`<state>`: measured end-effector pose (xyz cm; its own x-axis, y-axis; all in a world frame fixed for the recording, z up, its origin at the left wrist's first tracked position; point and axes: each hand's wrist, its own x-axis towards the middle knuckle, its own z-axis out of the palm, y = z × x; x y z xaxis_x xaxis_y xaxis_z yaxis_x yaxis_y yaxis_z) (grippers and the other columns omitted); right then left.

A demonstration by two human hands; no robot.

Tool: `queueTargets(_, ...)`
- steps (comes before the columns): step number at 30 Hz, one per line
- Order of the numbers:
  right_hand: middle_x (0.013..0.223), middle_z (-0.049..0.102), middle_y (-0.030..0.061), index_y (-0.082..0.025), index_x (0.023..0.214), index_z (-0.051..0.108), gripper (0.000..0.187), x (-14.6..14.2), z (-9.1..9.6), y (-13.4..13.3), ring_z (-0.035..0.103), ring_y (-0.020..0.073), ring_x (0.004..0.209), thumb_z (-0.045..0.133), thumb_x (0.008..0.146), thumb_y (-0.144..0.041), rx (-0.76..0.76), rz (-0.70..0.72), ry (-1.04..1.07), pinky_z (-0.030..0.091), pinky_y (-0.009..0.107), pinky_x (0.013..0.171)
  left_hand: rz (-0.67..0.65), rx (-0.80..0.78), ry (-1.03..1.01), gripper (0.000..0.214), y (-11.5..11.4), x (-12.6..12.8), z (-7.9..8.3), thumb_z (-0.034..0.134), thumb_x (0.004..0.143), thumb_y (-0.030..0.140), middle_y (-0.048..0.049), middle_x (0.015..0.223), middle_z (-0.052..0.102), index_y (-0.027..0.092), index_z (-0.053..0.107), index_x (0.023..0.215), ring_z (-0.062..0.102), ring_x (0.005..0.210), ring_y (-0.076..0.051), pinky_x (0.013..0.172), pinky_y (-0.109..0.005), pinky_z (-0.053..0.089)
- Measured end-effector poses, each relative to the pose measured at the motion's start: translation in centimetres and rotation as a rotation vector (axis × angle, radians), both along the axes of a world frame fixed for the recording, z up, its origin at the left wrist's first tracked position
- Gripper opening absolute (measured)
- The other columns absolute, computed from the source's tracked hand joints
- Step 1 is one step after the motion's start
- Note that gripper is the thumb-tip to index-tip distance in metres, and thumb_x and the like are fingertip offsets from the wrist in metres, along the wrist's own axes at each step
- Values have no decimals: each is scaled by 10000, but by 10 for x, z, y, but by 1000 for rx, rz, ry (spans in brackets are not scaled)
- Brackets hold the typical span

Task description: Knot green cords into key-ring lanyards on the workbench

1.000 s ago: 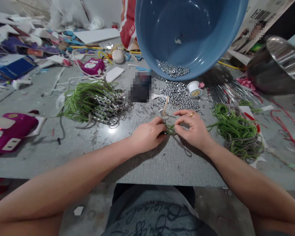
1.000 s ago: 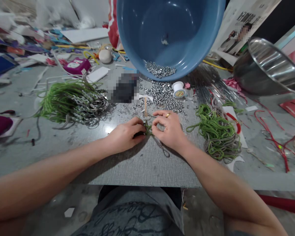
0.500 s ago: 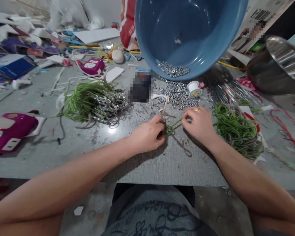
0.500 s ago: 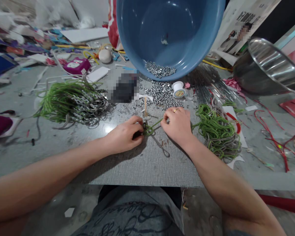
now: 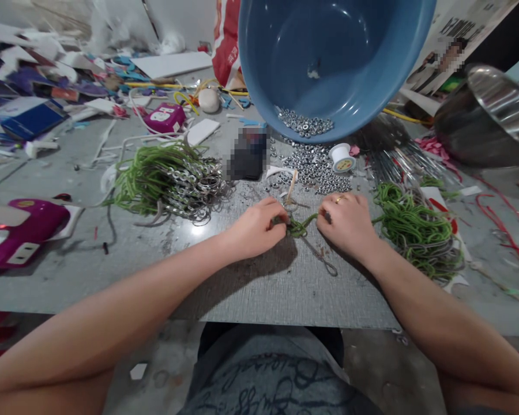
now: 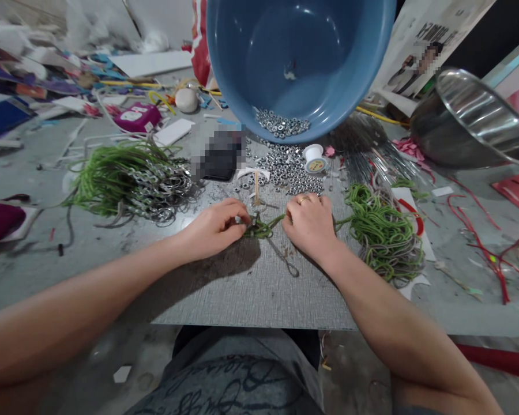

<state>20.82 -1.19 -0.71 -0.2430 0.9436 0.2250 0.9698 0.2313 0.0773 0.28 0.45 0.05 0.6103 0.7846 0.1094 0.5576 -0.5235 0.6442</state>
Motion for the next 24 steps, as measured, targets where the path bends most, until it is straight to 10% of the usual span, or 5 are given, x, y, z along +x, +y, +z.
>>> queueTargets(24,859,656,75,-168,705,602,167,2,0,-1,503,233,853,446,762,-189,29,25,-60,248,379,761,-230,66,555,169,18,-27,15,432,738,128,-49,907,546,164,596,753,554,692,-140,653,-272,415)
